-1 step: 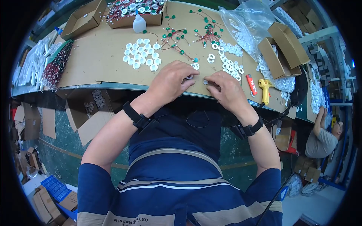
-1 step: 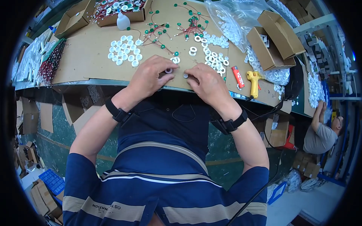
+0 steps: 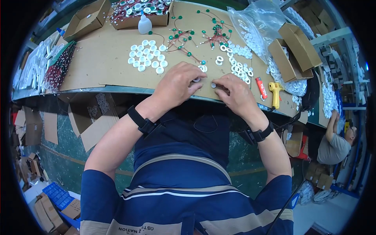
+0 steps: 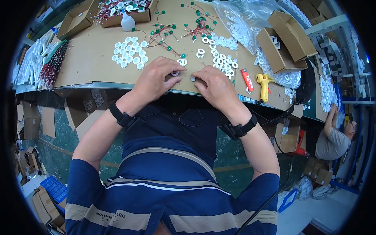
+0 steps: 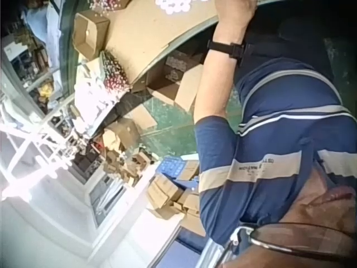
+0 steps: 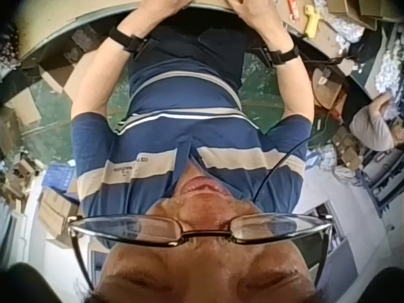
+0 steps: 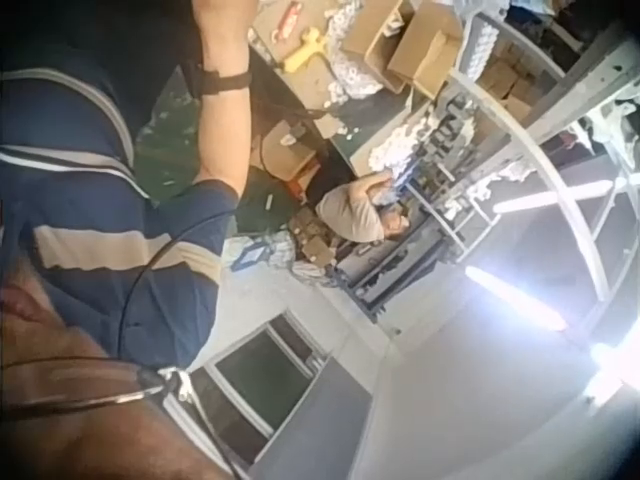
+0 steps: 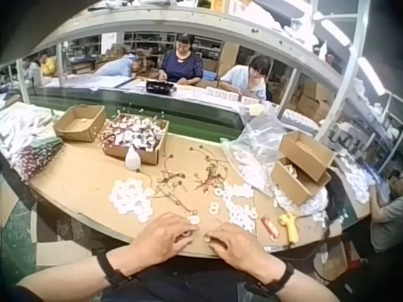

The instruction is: The person picks up a white plastic ring and a green circuit board, fits the board into the ring, and presses them together by hand. They repeat this process for several more rings and circuit boards, occasionally moving aside components on the table to reach new ones.

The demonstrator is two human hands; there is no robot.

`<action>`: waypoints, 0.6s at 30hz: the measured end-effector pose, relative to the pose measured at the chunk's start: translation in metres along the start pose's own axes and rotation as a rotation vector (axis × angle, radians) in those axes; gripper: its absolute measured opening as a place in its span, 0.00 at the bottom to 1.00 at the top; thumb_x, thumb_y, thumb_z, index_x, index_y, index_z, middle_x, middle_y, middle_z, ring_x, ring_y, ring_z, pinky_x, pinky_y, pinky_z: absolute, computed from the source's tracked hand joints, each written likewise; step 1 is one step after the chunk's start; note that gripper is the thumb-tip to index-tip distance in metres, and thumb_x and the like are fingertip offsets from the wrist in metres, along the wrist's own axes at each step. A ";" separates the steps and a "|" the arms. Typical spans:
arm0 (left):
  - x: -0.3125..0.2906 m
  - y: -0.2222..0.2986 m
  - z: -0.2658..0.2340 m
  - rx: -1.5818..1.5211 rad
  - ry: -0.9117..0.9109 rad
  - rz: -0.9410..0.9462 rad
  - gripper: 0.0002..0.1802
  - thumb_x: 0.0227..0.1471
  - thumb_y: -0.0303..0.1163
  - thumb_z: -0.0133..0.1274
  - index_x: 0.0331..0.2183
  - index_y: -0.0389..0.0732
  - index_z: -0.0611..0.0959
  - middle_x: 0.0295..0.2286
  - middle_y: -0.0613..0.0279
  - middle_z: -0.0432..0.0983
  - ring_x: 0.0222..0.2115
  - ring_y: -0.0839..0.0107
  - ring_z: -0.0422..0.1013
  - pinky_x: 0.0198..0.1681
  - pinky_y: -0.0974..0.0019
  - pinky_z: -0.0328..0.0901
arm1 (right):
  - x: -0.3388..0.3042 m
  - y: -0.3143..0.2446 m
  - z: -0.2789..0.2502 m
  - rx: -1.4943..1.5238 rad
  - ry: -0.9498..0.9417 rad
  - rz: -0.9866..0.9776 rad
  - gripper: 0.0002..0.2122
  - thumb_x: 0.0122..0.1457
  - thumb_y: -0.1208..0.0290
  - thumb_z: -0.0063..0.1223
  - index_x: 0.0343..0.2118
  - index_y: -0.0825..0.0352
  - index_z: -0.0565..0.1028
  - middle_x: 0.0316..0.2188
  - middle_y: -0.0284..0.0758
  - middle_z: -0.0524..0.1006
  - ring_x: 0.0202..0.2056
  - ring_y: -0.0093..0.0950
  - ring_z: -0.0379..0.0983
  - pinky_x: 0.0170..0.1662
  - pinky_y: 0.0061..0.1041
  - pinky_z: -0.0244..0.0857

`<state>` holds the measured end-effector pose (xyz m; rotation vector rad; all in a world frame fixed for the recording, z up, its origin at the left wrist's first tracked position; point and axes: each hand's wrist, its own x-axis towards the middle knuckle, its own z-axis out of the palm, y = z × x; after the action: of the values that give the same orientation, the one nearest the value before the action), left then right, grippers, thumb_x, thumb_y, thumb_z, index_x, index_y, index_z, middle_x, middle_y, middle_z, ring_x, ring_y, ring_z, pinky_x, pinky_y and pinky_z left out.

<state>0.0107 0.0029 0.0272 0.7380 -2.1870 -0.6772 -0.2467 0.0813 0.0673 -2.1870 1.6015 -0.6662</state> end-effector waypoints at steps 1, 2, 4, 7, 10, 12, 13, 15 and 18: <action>0.000 0.000 0.000 0.018 0.019 0.020 0.17 0.56 0.26 0.73 0.49 0.41 0.94 0.45 0.55 0.90 0.51 0.52 0.82 0.58 0.50 0.77 | 0.000 -0.001 0.000 -0.001 -0.002 0.010 0.11 0.66 0.75 0.71 0.51 0.67 0.89 0.44 0.42 0.87 0.44 0.41 0.86 0.49 0.37 0.81; 0.000 0.000 0.000 0.035 0.038 0.040 0.18 0.56 0.26 0.74 0.49 0.41 0.94 0.45 0.55 0.90 0.51 0.52 0.82 0.58 0.50 0.77 | 0.000 -0.001 0.000 -0.002 -0.003 0.020 0.12 0.66 0.75 0.71 0.51 0.68 0.89 0.44 0.42 0.87 0.44 0.41 0.86 0.49 0.37 0.81; 0.000 0.000 -0.001 0.053 0.056 0.061 0.18 0.55 0.26 0.74 0.49 0.41 0.94 0.45 0.55 0.90 0.52 0.51 0.81 0.59 0.50 0.77 | 0.000 -0.004 -0.001 -0.003 -0.004 0.031 0.12 0.66 0.75 0.72 0.52 0.68 0.89 0.44 0.42 0.87 0.43 0.40 0.87 0.49 0.36 0.81; -0.001 -0.001 -0.004 0.086 0.042 -0.018 0.21 0.54 0.26 0.73 0.51 0.42 0.93 0.45 0.54 0.90 0.52 0.51 0.81 0.61 0.50 0.75 | 0.001 -0.008 0.000 0.008 -0.008 0.075 0.12 0.66 0.74 0.72 0.51 0.68 0.89 0.43 0.42 0.86 0.43 0.40 0.86 0.48 0.36 0.80; 0.001 -0.002 -0.004 0.082 0.029 -0.030 0.22 0.53 0.26 0.73 0.52 0.42 0.93 0.44 0.55 0.90 0.51 0.51 0.81 0.61 0.49 0.75 | 0.002 -0.005 0.001 -0.012 0.001 0.059 0.11 0.66 0.74 0.72 0.50 0.68 0.89 0.42 0.41 0.86 0.42 0.40 0.86 0.47 0.37 0.80; 0.001 -0.002 -0.004 0.081 0.022 -0.038 0.23 0.53 0.26 0.73 0.52 0.43 0.93 0.44 0.55 0.90 0.50 0.51 0.81 0.61 0.49 0.74 | 0.003 -0.005 0.002 -0.020 0.004 0.051 0.10 0.66 0.74 0.72 0.49 0.68 0.89 0.42 0.41 0.85 0.41 0.40 0.86 0.46 0.37 0.80; 0.001 -0.002 -0.004 0.078 0.015 -0.038 0.22 0.54 0.26 0.73 0.52 0.42 0.93 0.44 0.55 0.90 0.50 0.52 0.81 0.60 0.49 0.75 | 0.003 -0.005 0.003 -0.026 0.008 0.044 0.10 0.66 0.74 0.72 0.48 0.68 0.89 0.41 0.41 0.85 0.41 0.40 0.85 0.46 0.37 0.79; 0.000 -0.002 -0.003 0.072 0.003 -0.038 0.20 0.55 0.26 0.73 0.51 0.42 0.94 0.43 0.56 0.90 0.50 0.53 0.81 0.59 0.50 0.75 | 0.003 -0.005 0.003 -0.036 0.016 0.028 0.09 0.66 0.75 0.71 0.47 0.68 0.89 0.40 0.41 0.84 0.40 0.39 0.85 0.45 0.37 0.79; -0.005 -0.004 -0.002 0.034 -0.011 -0.022 0.16 0.57 0.27 0.73 0.48 0.41 0.95 0.43 0.57 0.90 0.49 0.54 0.81 0.57 0.51 0.76 | 0.004 -0.005 0.004 -0.026 0.012 0.036 0.08 0.66 0.75 0.71 0.46 0.68 0.88 0.39 0.40 0.84 0.40 0.39 0.85 0.45 0.36 0.79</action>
<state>0.0161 0.0025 0.0234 0.7791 -2.2082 -0.6579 -0.2395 0.0786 0.0668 -2.1711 1.6606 -0.6530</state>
